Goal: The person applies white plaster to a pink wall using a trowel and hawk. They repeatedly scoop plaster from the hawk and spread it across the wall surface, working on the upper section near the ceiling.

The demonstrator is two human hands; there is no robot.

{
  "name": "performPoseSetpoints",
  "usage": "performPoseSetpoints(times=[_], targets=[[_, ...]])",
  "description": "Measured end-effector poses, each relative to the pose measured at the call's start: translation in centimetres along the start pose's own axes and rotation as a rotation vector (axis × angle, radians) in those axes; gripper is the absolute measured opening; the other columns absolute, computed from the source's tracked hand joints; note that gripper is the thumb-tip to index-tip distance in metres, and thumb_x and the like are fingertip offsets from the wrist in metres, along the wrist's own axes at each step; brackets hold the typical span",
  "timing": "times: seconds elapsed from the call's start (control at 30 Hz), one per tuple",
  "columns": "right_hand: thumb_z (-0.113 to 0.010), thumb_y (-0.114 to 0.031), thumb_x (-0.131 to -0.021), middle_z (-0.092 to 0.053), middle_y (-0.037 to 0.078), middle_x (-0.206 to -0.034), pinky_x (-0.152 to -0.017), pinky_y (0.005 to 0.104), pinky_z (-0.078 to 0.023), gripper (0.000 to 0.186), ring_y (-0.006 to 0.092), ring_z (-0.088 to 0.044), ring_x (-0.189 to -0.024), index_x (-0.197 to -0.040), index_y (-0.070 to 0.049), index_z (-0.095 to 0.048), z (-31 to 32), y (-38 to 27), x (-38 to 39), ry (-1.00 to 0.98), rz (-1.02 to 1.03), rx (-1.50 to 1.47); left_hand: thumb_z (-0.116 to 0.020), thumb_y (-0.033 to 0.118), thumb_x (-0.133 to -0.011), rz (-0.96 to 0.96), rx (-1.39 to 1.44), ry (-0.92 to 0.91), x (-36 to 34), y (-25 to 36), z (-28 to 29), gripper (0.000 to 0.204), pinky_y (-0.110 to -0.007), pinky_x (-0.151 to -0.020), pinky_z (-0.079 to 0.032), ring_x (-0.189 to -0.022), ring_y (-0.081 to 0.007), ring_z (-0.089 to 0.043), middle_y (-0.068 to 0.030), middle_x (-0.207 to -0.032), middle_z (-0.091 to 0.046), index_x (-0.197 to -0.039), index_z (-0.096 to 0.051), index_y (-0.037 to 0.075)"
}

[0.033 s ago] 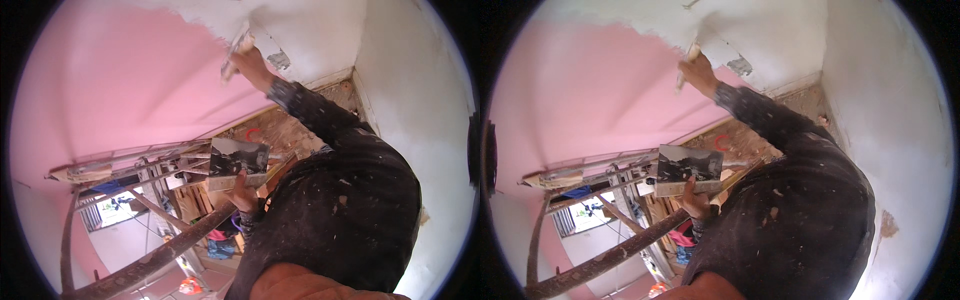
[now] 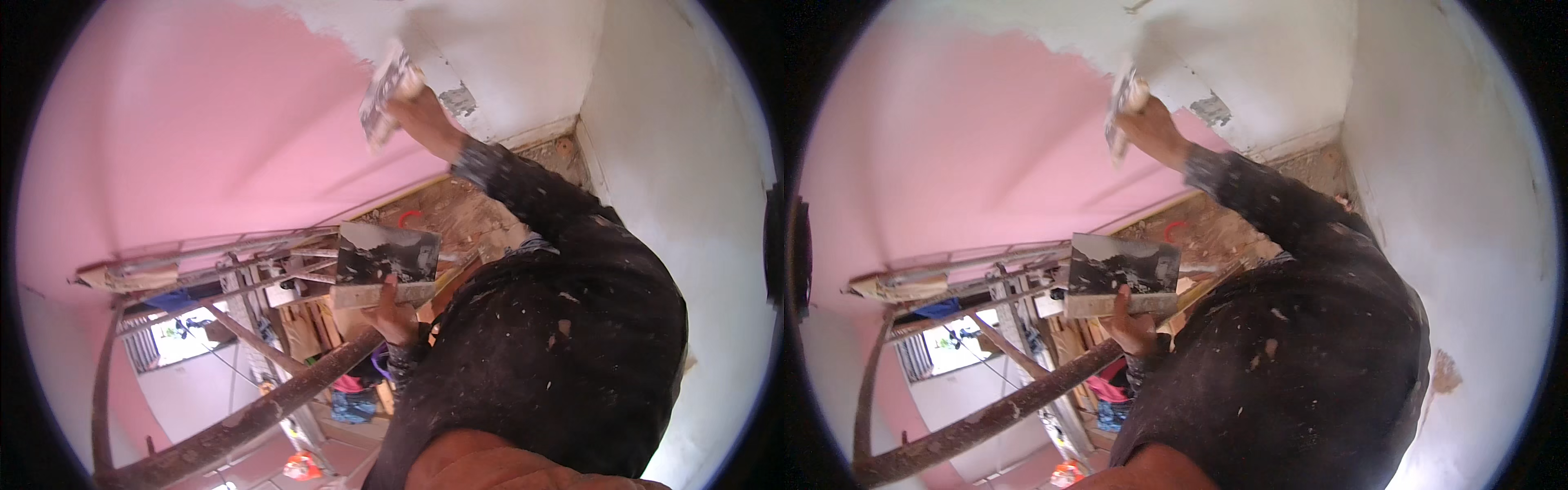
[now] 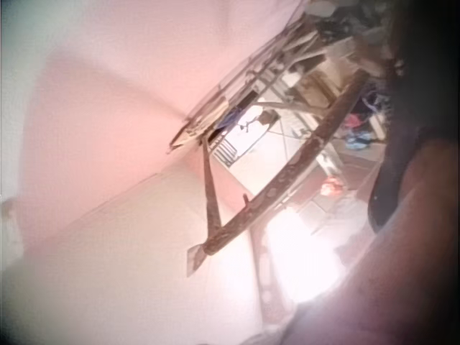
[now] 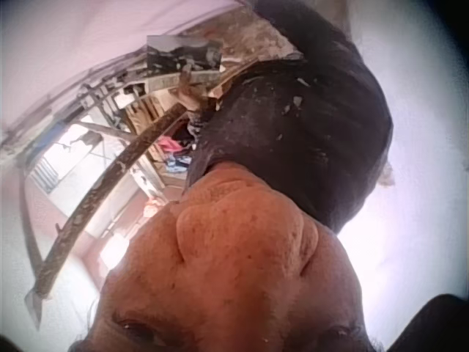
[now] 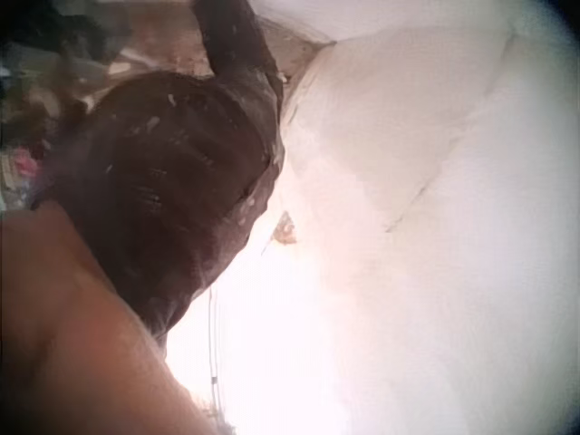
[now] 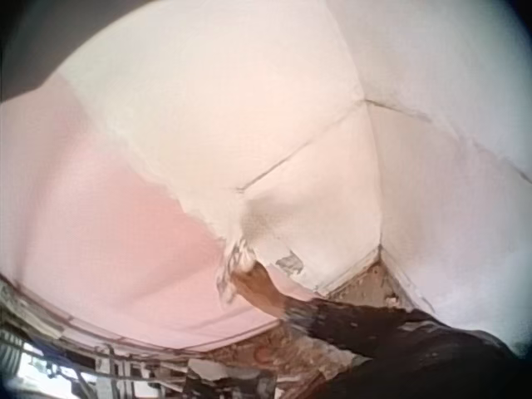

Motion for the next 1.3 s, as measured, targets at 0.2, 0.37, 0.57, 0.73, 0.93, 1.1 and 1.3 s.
performPoseSetpoints(times=[0.2, 0.37, 0.57, 0.73, 0.93, 1.1, 1.3], targets=[[-0.065, -0.021, -0.086, -0.06, 0.009, -0.103, -0.089, 0.0402, -0.048, 0.034, 0.025, -0.058, -0.099, -0.119, -0.011, -0.063, -1.6, -13.9, 11.1, -0.747, 0.54, 0.45, -0.055, 0.014, -0.089, 0.945, 1.435, 0.081, -1.2, -3.5, -6.9, 0.033, -0.045, -0.094, -0.048, -0.108, -0.031, -0.058, -0.0166, -0.115, -0.059, -0.119, -0.054, 0.0], [-0.061, -0.014, -0.085, -0.058, 0.011, -0.116, -0.104, 0.0468, -0.041, 0.045, 0.0321, -0.049, -0.122, -0.129, -0.023, -0.06, -3.4, -15.9, 15.8, -1.025, 0.749, 0.812, -0.05, 0.013, -0.091, 1.013, 1.984, 0.112, -3.5, -3.1, -10.5, 0.032, -0.046, -0.094, -0.05, -0.106, -0.0298, -0.061, -0.0178, -0.112, -0.062, -0.12, -0.052, -0.003], [-0.057, -0.014, -0.088, -0.051, 0.014, -0.134, -0.114, 0.0516, -0.029, 0.048, 0.0341, -0.042, -0.132, -0.134, -0.025, -0.051, -3.7, -13.4, 17.2, -1.059, 0.836, 1.22, -0.052, 0.014, -0.089, 0.969, 2.11, -0.106, -5.1, -0.2, -9.7, 0.033, -0.042, -0.084, -0.056, -0.094, -0.029, -0.067, -0.0175, -0.104, -0.065, -0.116, -0.054, -0.003], [-0.056, -0.008, -0.088, -0.052, 0.015, -0.133, -0.105, 0.049, -0.039, 0.043, 0.0329, -0.051, -0.122, -0.131, -0.015, -0.055, -0.2, -11.2, 12.9, -0.936, 0.849, 1.574, -0.054, 0.018, -0.089, 0.823, 2.182, -0.059, -5.8, -0.6, -9.1, 0.03, -0.037, -0.076, -0.058, -0.086, -0.0253, -0.068, -0.0161, -0.1, -0.065, -0.111, -0.055, -0.002], [-0.057, -0.009, -0.086, -0.063, 0.012, -0.105, -0.087, 0.0378, -0.051, 0.03, 0.0239, -0.062, -0.097, -0.116, -0.004, -0.058, 11.3, -8.6, 9.6, -0.38, 0.08, 0.692, -0.059, 0.011, -0.089, 0.41, 1.244, 0.335, -7.3, -2.2, -2.6, 0.021, -0.035, -0.078, -0.053, -0.094, -0.0241, -0.061, -0.0105, -0.103, -0.061, -0.105, -0.061, -0.003], [-0.055, -0.015, -0.09, -0.062, 0.009, -0.096, -0.077, 0.0311, -0.054, 0.022, 0.0175, -0.063, -0.086, -0.106, 0.0, -0.059, 3.1, -9.6, 13.8, -0.218, -0.544, -0.399, -0.061, -0.001, -0.085, -0.014, 0.801, 0.336, -10.2, 3.5, 2.0, 0.023, -0.04, -0.092, -0.049, -0.106, -0.0289, -0.061, -0.0122, -0.115, -0.064, -0.107, -0.065, 0.003], [-0.056, -0.016, -0.09, -0.06, 0.008, -0.096, -0.078, 0.0311, -0.053, 0.023, 0.0144, -0.06, -0.09, -0.106, 0.001, -0.058, 1.7, -9.7, 13.1, -0.315, -0.406, -0.202, -0.066, 0.002, -0.083, -0.46, 0.983, 0.305, -10.8, 8.3, 2.4, 0.026, -0.047, -0.103, -0.041, -0.111, -0.0308, -0.062, -0.012, -0.116, -0.067, -0.107, -0.067, 0.011]])
Point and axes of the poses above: each hand's wrist, its own x-axis away from the middle knuckle, its own z-axis out of the back of the hand, y = z × x, the point moved 9 cm from there along -x, towards the middle knuckle
